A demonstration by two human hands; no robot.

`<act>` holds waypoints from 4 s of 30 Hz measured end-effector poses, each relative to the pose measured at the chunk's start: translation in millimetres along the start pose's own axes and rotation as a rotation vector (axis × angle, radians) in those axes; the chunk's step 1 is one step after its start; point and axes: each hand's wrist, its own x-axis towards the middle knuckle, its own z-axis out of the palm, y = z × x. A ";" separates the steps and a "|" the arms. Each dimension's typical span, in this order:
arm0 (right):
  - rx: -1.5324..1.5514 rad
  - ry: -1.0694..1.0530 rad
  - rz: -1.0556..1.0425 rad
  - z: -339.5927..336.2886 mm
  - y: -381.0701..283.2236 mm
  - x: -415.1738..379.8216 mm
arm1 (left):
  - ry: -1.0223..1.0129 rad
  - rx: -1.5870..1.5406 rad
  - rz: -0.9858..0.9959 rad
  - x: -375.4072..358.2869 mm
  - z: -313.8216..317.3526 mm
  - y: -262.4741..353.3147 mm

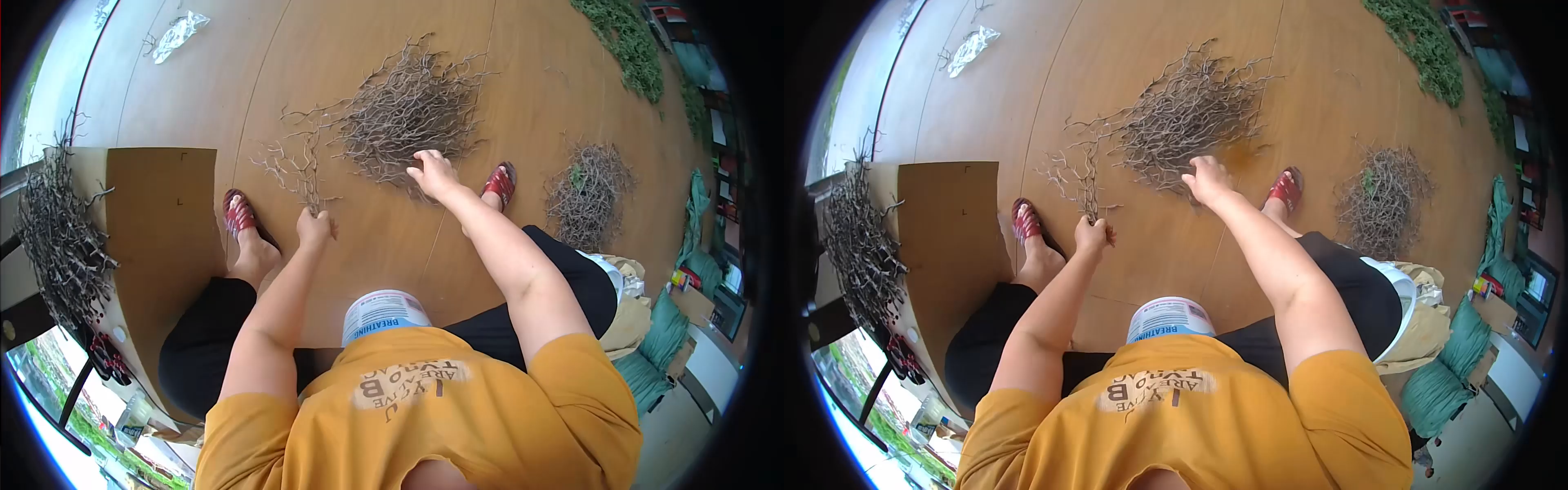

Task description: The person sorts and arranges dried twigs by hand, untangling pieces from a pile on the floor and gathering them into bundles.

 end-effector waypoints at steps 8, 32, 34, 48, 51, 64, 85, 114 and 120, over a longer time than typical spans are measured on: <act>1.301 -0.644 0.142 -61.5 -117.2 -85.6 | -0.416 -0.219 0.232 -224.0 -54.4 96.5; 1.586 -0.280 -0.261 -200.7 -138.8 -207.7 | -0.312 0.633 1.100 -323.9 -25.1 121.3; 1.619 -0.309 -0.224 -198.6 -144.5 -205.4 | -0.210 0.924 1.123 -321.4 -25.5 123.5; 1.858 -0.390 -0.119 -181.2 -122.6 -230.7 | -0.631 0.494 0.591 -323.8 -26.1 127.8; 2.082 -0.687 0.277 -220.0 -115.3 -281.9 | -0.739 0.604 0.650 -358.3 -39.0 119.1; 1.264 0.802 0.315 -357.0 173.1 -249.3 | -0.147 0.307 0.213 -336.6 -152.7 144.3; -0.040 -0.292 0.015 7.2 6.4 27.5 | 0.174 -0.305 0.104 0.6 45.9 115.5; -0.294 -0.358 -0.820 -322.2 -161.0 -168.0 | -1.019 0.159 0.287 -302.0 -50.3 225.7; -0.538 -0.310 -0.812 -317.3 -195.7 -172.8 | -1.021 -0.111 0.264 -320.9 -30.4 181.1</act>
